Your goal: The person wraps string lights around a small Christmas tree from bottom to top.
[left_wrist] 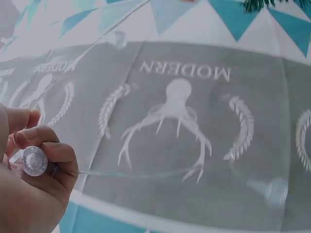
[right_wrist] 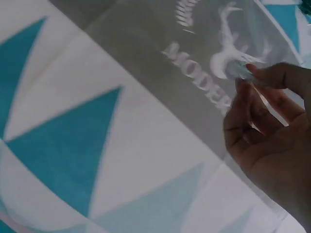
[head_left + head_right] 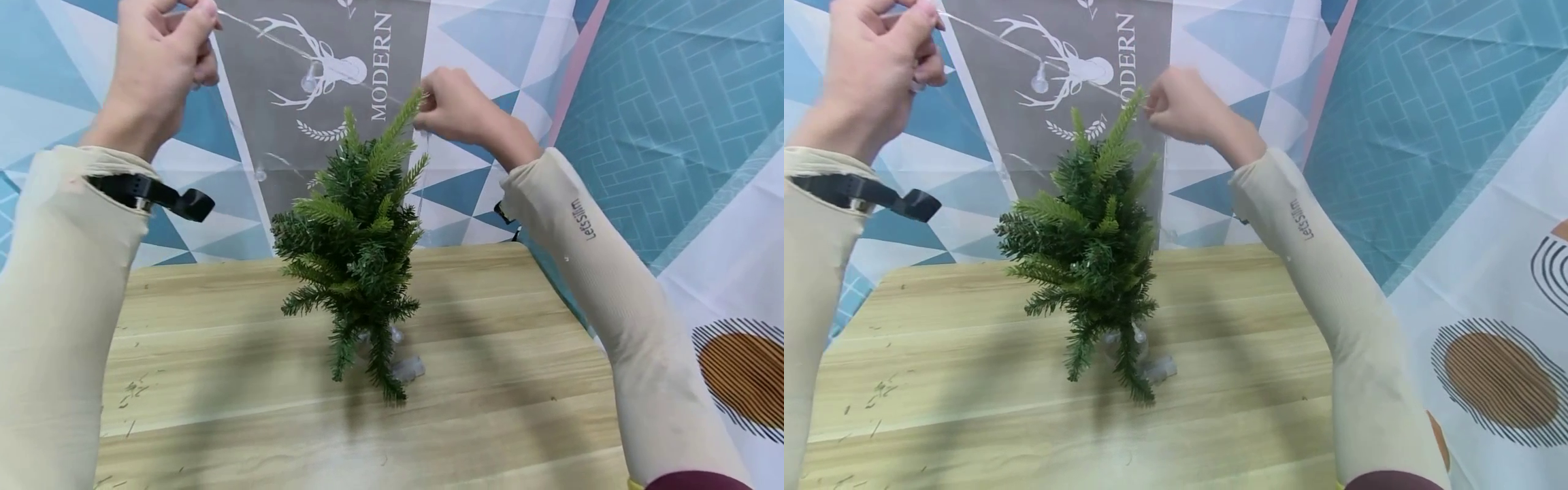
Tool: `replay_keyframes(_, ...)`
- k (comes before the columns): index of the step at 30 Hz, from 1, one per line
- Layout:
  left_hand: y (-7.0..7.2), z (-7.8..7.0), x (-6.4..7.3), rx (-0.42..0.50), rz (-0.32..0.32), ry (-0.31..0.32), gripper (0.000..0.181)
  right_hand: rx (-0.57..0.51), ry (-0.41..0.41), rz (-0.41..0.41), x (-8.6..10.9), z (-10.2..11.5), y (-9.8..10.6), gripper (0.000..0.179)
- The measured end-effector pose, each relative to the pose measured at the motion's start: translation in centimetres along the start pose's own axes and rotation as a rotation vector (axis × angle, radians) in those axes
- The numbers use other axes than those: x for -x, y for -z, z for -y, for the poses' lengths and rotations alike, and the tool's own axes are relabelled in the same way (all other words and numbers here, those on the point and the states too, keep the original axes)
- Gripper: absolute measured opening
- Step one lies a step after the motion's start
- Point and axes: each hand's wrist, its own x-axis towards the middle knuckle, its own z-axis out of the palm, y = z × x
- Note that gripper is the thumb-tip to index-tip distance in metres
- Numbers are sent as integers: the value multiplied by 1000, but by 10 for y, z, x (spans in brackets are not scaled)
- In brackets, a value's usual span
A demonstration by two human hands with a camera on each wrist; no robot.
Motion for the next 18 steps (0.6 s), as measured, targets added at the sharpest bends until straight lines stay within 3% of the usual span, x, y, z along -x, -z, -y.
replay_keyframes(5, 10, -2, 8, -181, 7, -18, 22, -133, -43, 84, 20, -15, -16, 29)
replay_keyframes(10, 19, -3, 14, -391, -15, -15, 21, -415, -105, 117, 37, -12, -23, 26)
replay_keyframes(13, 26, -3, 18, -470, -17, 14, 21, -582, -144, 129, 45, -6, -24, 22)
replay_keyframes(18, 38, 1, 25, -571, -13, 83, 20, -692, -181, 150, 53, 1, -25, 37)
